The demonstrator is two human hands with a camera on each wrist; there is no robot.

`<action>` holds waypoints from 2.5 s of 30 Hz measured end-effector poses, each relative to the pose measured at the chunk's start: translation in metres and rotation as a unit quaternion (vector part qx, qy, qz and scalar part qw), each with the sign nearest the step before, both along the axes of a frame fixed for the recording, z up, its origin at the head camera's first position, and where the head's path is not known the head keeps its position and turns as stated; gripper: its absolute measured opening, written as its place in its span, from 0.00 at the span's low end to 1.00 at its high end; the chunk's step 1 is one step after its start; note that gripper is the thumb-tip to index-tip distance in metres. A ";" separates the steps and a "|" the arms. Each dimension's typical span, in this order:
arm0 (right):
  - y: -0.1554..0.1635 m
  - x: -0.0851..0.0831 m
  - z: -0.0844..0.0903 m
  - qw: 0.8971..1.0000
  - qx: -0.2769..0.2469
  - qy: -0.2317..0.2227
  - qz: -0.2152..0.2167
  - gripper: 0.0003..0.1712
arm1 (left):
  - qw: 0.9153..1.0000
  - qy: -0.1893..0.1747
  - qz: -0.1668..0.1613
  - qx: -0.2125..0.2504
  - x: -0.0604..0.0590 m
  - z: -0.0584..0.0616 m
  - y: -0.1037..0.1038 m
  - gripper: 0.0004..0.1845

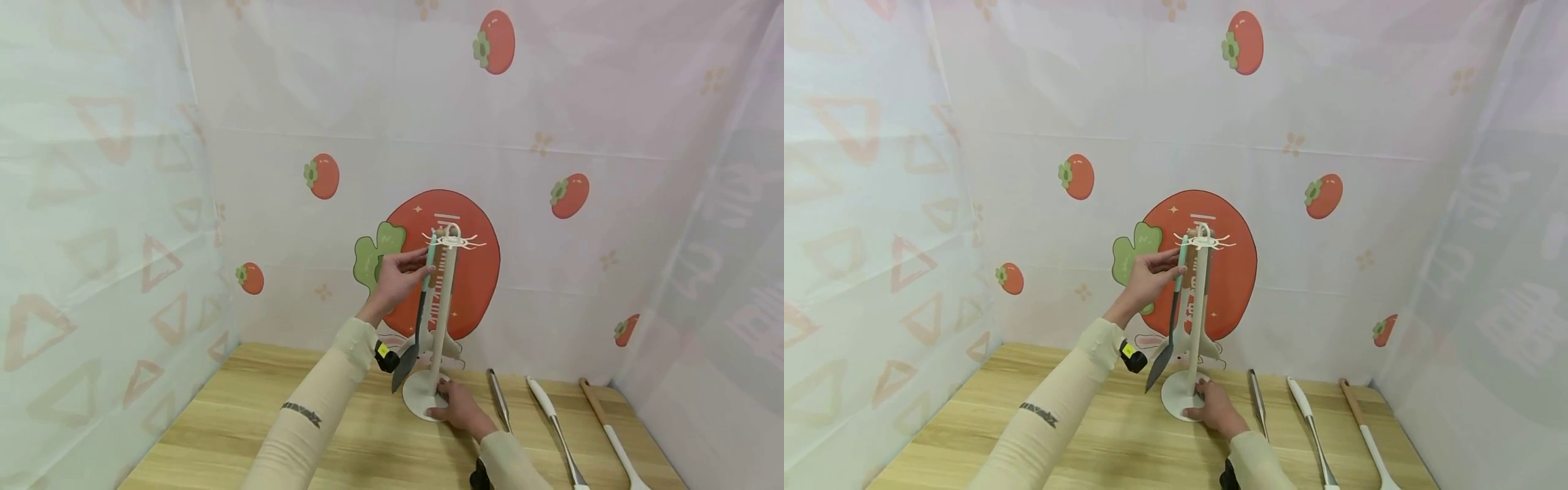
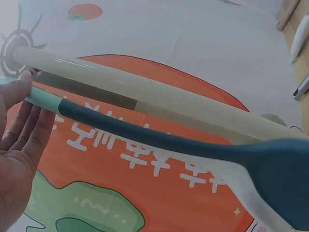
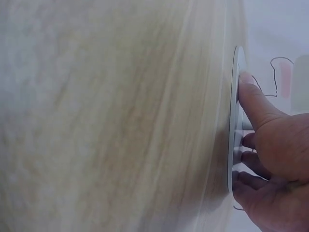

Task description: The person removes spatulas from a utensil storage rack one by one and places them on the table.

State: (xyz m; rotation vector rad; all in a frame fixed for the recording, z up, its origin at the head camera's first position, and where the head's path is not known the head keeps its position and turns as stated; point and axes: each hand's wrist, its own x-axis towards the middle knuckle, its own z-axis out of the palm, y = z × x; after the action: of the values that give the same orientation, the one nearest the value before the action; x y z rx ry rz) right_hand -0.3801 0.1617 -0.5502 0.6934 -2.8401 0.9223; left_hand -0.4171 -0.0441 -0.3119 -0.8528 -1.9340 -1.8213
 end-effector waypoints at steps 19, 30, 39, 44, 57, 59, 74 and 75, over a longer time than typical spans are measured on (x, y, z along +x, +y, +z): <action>0.001 -0.003 0.002 0.999 -0.009 -0.031 -0.007 0.34 | 0.999 0.027 0.019 0.006 0.012 0.007 -0.019 0.21; 0.000 -0.002 0.002 0.998 -0.001 -0.055 -0.025 0.35 | 0.999 0.026 0.035 0.004 0.019 0.012 -0.035 0.21; 0.003 -0.001 0.001 0.999 -0.001 -0.041 -0.023 0.36 | 0.998 0.023 0.062 0.001 0.022 0.011 -0.049 0.21; 0.002 0.000 0.002 0.999 -0.004 -0.042 -0.022 0.36 | 0.997 0.016 0.080 0.005 0.024 0.009 -0.058 0.21; 0.001 0.000 0.000 0.999 -0.013 -0.032 -0.009 0.36 | 0.991 0.004 0.130 0.000 0.029 0.005 -0.076 0.22; 0.001 0.000 0.001 0.999 -0.013 -0.032 -0.010 0.36 | 0.990 0.000 0.142 -0.005 0.030 0.004 -0.077 0.21; -0.002 0.003 0.005 0.999 -0.008 -0.043 -0.018 0.36 | 0.972 -0.045 0.218 -0.071 0.029 -0.019 -0.095 0.19; -0.002 0.003 0.005 0.999 -0.007 -0.043 -0.019 0.36 | 0.971 -0.050 0.220 -0.076 0.030 -0.021 -0.096 0.19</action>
State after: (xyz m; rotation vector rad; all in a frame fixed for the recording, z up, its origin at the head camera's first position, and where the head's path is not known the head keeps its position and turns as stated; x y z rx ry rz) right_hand -0.3776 0.1601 -0.5453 0.6117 -2.9070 0.9878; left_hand -0.3873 -0.1403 -0.3329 -0.3349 -2.1366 -1.4912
